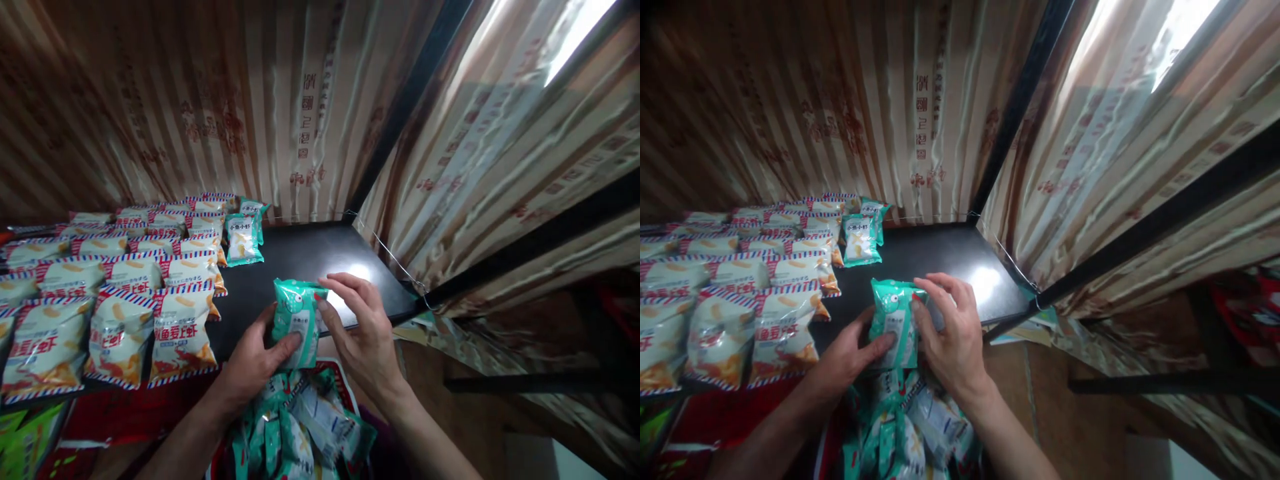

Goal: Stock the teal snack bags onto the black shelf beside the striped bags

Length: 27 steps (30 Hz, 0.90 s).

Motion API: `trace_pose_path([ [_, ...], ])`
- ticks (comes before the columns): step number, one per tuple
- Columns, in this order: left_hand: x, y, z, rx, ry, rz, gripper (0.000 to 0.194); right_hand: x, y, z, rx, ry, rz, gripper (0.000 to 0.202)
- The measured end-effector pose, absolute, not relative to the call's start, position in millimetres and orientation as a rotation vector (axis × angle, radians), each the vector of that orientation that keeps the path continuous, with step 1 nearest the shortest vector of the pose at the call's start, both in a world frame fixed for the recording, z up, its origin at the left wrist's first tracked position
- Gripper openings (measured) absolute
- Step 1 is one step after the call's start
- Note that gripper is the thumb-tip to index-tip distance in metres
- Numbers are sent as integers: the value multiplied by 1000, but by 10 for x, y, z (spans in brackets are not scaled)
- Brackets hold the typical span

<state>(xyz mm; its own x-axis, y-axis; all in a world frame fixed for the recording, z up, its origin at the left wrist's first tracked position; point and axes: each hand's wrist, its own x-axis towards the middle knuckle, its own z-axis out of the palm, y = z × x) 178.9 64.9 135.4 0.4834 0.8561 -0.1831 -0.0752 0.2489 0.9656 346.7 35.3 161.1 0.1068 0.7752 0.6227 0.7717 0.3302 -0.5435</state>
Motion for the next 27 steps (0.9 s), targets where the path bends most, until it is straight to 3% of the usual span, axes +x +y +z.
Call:
trace_pose_path([
  [4, 1784, 627, 1289, 1298, 834, 627, 60, 3542, 386, 1594, -1426, -1677, 110, 23],
  [10, 1788, 613, 1285, 1381, 753, 582, 57, 3581, 392, 1557, -1375, -1652, 354, 11],
  [20, 1722, 614, 1318, 1296, 681, 418, 56, 3579, 448, 1549, -1548, -1491, 526, 22],
  [27, 1732, 628, 1372, 1084, 846, 541, 51, 3585, 470, 1522, -1499, -1290, 639, 27],
])
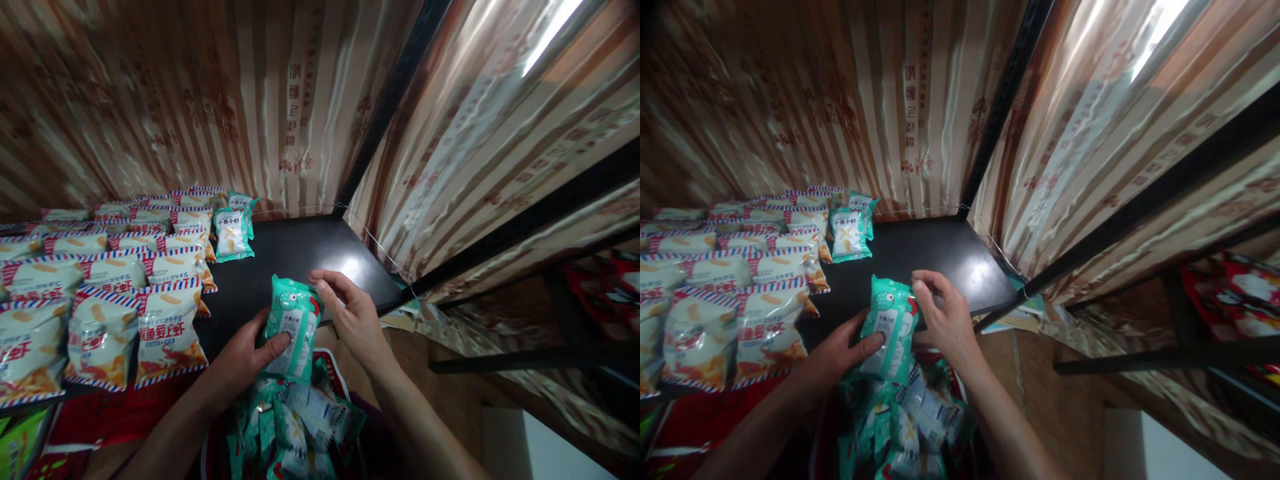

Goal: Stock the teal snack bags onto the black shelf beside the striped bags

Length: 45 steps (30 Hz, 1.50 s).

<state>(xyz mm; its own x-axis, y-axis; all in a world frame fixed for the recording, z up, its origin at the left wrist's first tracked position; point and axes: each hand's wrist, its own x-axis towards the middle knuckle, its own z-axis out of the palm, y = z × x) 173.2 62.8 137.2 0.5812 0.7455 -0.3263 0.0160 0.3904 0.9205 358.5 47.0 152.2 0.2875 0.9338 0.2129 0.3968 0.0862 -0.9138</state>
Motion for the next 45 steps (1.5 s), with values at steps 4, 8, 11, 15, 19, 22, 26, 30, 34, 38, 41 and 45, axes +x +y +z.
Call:
trace_pose_path([
  [4, 1739, 621, 1390, 905, 842, 602, 48, 3624, 495, 1488, -1438, -1236, 748, 32],
  [8, 1739, 588, 1419, 834, 853, 628, 47, 3656, 520, 1473, -1382, -1097, 884, 40],
  [11, 1724, 569, 1417, 852, 863, 648, 49, 3666, 531, 1492, -1370, -990, 972, 33],
  [15, 1701, 574, 1382, 893, 860, 607, 55, 3654, 529, 1533, -1332, -867, 1021, 31],
  [19, 1693, 588, 1366, 892, 803, 575, 54, 3637, 524, 1545, -1321, -816, 1005, 32],
  [22, 1702, 577, 1367, 856, 772, 544, 53, 3636, 529, 1527, -1310, -802, 985, 34],
  [26, 1730, 556, 1359, 743, 808, 602, 53, 3627, 528, 1494, -1307, -839, 953, 40],
  [30, 1760, 590, 1341, 701, 806, 730, 54, 3569, 496, 1478, -1254, -883, 1064, 44],
  [34, 1789, 636, 1347, 666, 801, 807, 53, 3500, 448, 1478, -1218, -1018, 1155, 37],
  [38, 1812, 645, 1392, 668, 879, 863, 53, 3464, 406, 1492, -1261, -1196, 1107, 34],
  [41, 1805, 655, 1422, 692, 990, 909, 52, 3446, 381, 1513, -1339, -1342, 1021, 36],
  [45, 1772, 686, 1480, 748, 1100, 954, 37, 3421, 366, 1516, -1425, -1454, 941, 41],
])
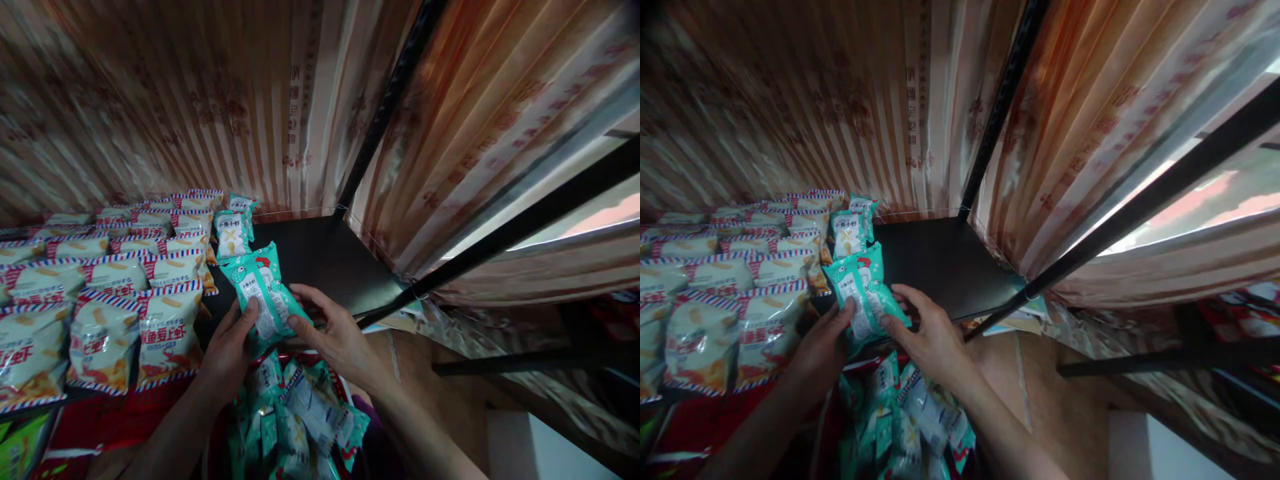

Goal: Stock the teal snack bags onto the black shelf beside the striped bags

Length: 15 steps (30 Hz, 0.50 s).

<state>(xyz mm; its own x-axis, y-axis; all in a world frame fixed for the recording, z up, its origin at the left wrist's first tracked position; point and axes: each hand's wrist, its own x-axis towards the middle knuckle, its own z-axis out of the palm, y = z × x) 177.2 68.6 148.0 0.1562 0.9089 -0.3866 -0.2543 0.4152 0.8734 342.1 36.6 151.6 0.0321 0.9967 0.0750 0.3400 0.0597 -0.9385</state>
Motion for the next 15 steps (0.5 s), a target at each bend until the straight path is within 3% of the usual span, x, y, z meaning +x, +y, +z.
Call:
trace_pose_path([
  [11, 1728, 704, 1368, 851, 1052, 1030, 31, 3363, 382, 1419, -1392, -1410, 977, 29],
  [15, 1700, 725, 1285, 865, 982, 1053, 38, 3364, 364, 1405, -1400, -1418, 972, 30],
])
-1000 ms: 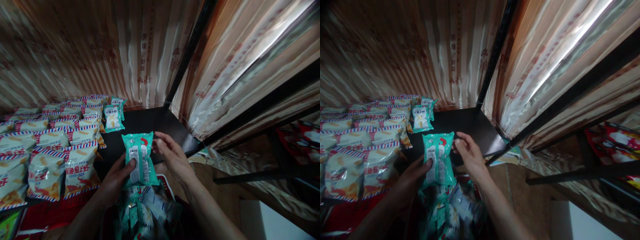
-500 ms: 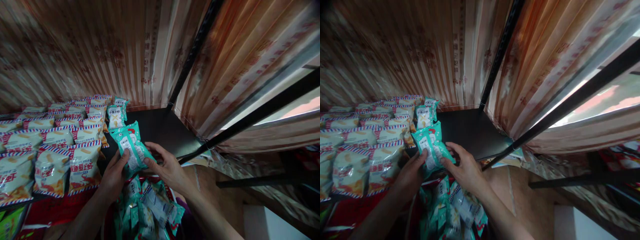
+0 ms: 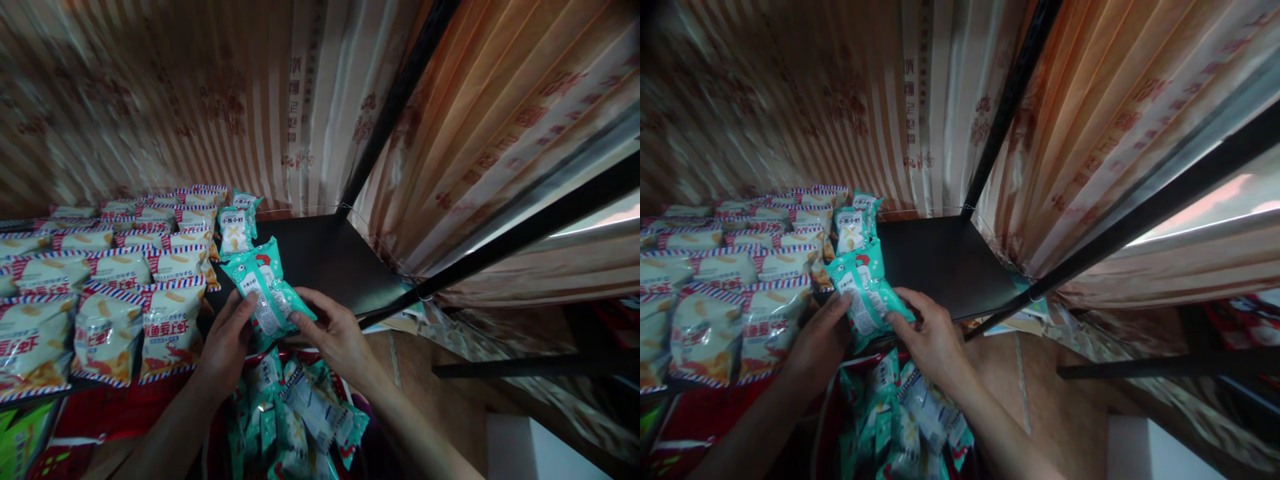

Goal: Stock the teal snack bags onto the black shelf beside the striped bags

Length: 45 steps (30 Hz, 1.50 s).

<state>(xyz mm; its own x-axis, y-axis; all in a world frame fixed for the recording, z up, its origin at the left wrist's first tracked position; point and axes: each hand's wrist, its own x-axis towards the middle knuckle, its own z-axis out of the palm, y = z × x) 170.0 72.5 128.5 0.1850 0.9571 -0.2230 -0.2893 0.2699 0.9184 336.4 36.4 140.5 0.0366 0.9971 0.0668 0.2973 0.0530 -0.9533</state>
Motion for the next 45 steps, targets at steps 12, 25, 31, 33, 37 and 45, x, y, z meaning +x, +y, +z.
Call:
trace_pose_path([
  [12, 1659, 761, 1485, 934, 1159, 1180, 18, 3433, 391, 1466, -1351, -1242, 1089, 43],
  [25, 1694, 750, 1578, 901, 1333, 1254, 17, 3248, 366, 1451, -1294, -1001, 1401, 38],
  [31, 1609, 768, 1410, 1193, 1390, 1236, 30, 3235, 373, 1412, -1249, -954, 1438, 35],
  [33, 1603, 776, 1375, 1231, 1403, 1242, 30, 3246, 370, 1399, -1242, -953, 1427, 32],
  [37, 1584, 782, 1283, 1263, 1372, 1214, 33, 3268, 360, 1396, -1244, -975, 1396, 28],
  [45, 1586, 800, 1213, 1417, 1398, 1166, 33, 3277, 347, 1362, -1431, -1191, 1036, 58],
])
